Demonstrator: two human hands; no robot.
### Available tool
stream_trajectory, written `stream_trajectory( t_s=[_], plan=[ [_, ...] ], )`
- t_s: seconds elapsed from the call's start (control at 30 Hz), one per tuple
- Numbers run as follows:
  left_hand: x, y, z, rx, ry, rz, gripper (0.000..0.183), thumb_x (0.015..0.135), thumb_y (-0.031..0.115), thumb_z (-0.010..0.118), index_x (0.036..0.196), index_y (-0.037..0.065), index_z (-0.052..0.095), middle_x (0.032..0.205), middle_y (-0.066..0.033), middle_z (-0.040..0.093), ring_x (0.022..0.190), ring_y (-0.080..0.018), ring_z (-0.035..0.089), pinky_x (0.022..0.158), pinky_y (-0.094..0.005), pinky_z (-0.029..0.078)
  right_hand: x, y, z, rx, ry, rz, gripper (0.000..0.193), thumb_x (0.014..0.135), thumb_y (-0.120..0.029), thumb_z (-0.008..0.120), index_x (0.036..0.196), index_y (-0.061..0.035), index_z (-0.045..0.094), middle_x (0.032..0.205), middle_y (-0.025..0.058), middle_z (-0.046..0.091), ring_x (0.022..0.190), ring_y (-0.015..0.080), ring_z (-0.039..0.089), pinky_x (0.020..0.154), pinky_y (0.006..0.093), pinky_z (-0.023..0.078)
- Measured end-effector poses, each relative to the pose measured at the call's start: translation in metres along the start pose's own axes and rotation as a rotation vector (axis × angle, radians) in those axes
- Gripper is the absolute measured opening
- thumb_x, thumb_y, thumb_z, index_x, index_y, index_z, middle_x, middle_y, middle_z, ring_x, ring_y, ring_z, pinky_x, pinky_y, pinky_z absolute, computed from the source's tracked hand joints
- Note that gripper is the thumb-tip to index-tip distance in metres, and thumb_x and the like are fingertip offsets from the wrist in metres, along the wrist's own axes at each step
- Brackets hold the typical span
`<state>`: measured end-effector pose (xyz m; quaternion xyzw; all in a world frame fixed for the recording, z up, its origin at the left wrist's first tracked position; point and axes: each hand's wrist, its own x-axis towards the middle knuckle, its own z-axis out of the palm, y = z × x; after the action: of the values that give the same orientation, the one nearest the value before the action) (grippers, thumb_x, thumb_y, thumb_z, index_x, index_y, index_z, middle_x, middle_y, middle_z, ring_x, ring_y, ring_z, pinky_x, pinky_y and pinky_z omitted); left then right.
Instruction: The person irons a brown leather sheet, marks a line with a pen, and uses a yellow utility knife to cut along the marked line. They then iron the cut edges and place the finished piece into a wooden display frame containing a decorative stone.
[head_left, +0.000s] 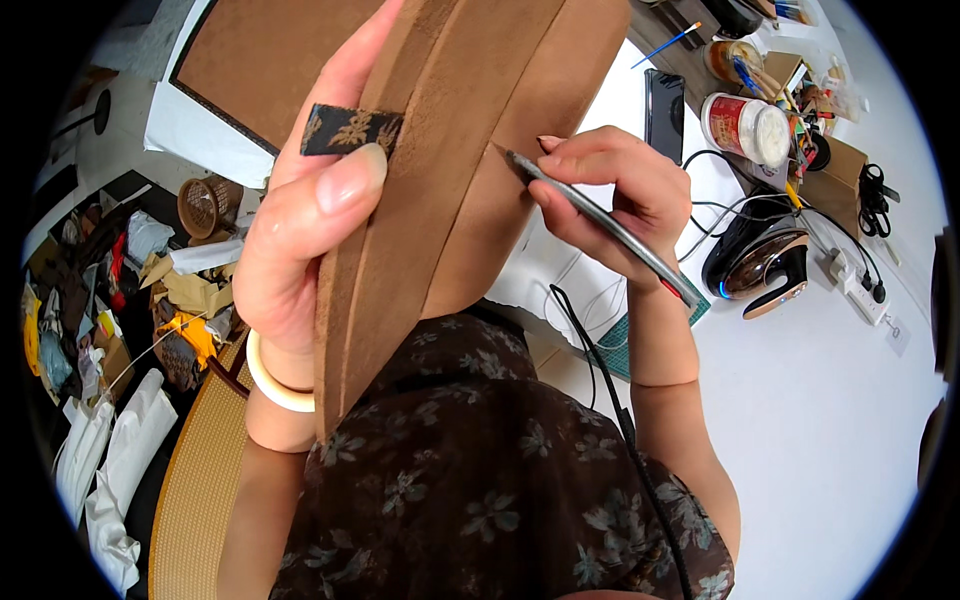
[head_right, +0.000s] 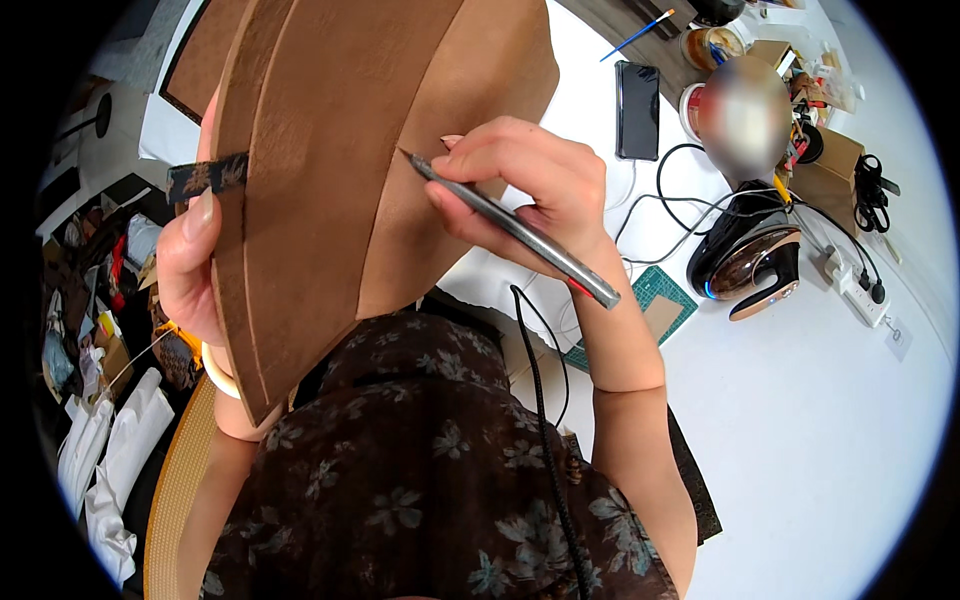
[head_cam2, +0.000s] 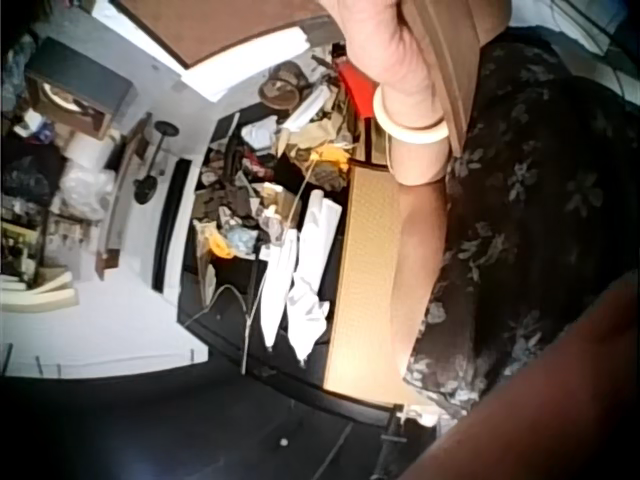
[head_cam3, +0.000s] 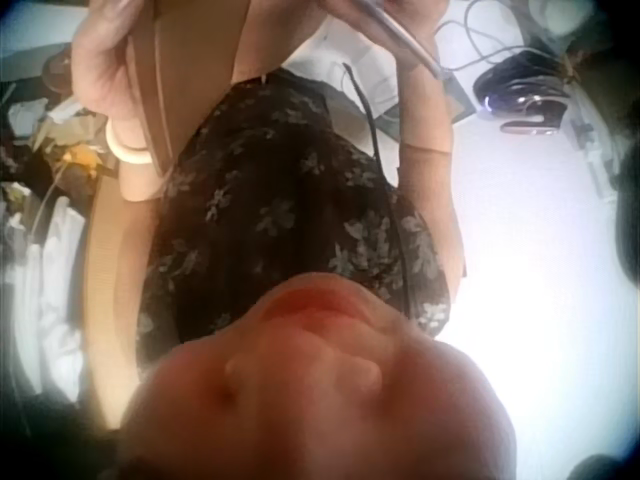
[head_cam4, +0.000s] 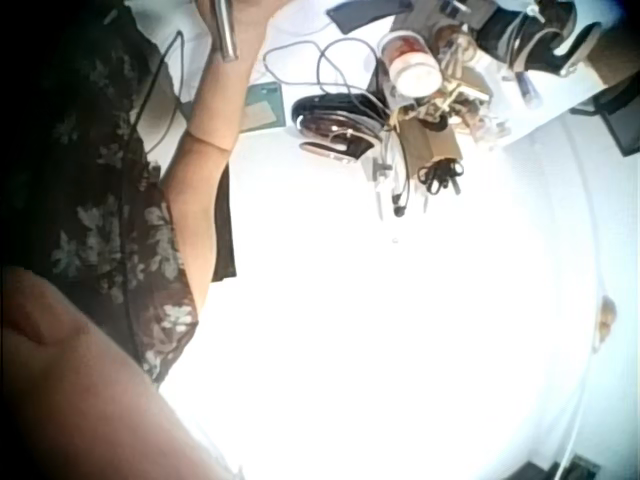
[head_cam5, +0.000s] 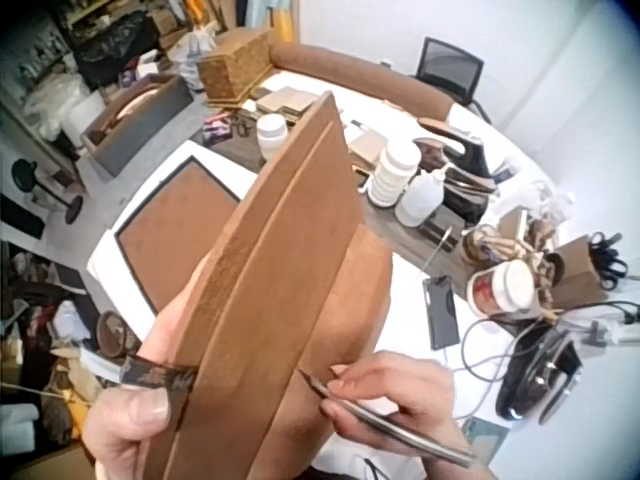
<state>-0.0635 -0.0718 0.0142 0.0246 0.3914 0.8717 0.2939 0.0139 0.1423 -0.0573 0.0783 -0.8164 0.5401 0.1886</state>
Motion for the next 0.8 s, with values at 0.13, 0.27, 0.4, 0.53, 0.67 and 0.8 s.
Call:
stream_trajectory(
  t_s=[0.13, 0.27, 0.4, 0.53, 0.67, 0.8],
  plan=[
    [-0.001, 0.000, 0.009, 0.020, 0.054, 0.008, 0.076, 0.091, 0.036, 0.053, 0.156, -0.001, 0.037, 0.143, -0.0171, 0.056, 0.126, -0.0254, 0.055, 0.109, -0.0357, 0.038, 0.004, -0.002, 0.002, -0.004, 0.024, -0.028, 0.017, 0.073, 0.004, 0.083, 0.085, 0.0017, 0.072, 0.080, 0.0118, 0.072, 0.075, 0.0248, 0.072, 0.080, 0.0372, 0.064],
    [-0.001, -0.001, 0.017, 0.024, 0.095, 0.014, 0.074, 0.093, 0.036, 0.053, 0.155, -0.001, 0.039, 0.142, -0.0162, 0.057, 0.126, -0.0245, 0.055, 0.110, -0.0356, 0.037, 0.003, -0.001, 0.004, 0.007, 0.058, -0.019, 0.016, 0.072, 0.004, 0.083, 0.082, 0.0003, 0.071, 0.075, 0.0092, 0.070, 0.071, 0.0249, 0.072, 0.078, 0.0352, 0.064],
    [-0.006, 0.009, 0.002, 0.069, 0.047, -0.037, 0.071, 0.094, 0.036, 0.052, 0.154, -0.001, 0.041, 0.142, -0.0159, 0.057, 0.125, -0.0233, 0.055, 0.110, -0.0349, 0.037, 0.001, -0.002, 0.003, 0.009, 0.057, 0.004, 0.016, 0.071, 0.004, 0.083, 0.080, 0.0003, 0.071, 0.076, 0.0090, 0.071, 0.069, 0.0240, 0.070, 0.081, 0.0364, 0.064],
    [-0.004, 0.004, 0.000, 0.020, 0.006, -0.006, 0.072, 0.094, 0.035, 0.052, 0.155, -0.002, 0.039, 0.143, -0.0161, 0.057, 0.126, -0.0237, 0.055, 0.110, -0.0349, 0.038, -0.001, 0.001, 0.003, 0.008, 0.027, -0.012, 0.017, 0.072, 0.005, 0.082, 0.085, 0.0027, 0.072, 0.080, 0.0123, 0.071, 0.072, 0.0224, 0.071, 0.084, 0.0421, 0.064],
    [-0.003, -0.008, 0.000, -0.030, 0.004, 0.058, 0.073, 0.094, 0.034, 0.053, 0.156, -0.002, 0.037, 0.143, -0.0168, 0.057, 0.126, -0.0247, 0.056, 0.110, -0.0353, 0.039, -0.003, 0.001, 0.001, 0.019, 0.005, -0.030, 0.018, 0.073, 0.006, 0.081, 0.088, 0.0040, 0.072, 0.082, 0.0142, 0.072, 0.077, 0.0233, 0.072, 0.086, 0.0447, 0.064],
    [-0.009, -0.013, 0.000, -0.030, 0.085, 0.080, 0.075, 0.092, 0.034, 0.055, 0.157, 0.000, 0.036, 0.144, -0.0177, 0.055, 0.126, -0.0256, 0.055, 0.111, -0.0363, 0.039, -0.005, 0.000, 0.001, 0.017, 0.005, -0.013, 0.017, 0.072, 0.007, 0.081, 0.086, 0.0033, 0.072, 0.082, 0.0135, 0.072, 0.076, 0.0231, 0.072, 0.086, 0.0456, 0.064]
  ],
)
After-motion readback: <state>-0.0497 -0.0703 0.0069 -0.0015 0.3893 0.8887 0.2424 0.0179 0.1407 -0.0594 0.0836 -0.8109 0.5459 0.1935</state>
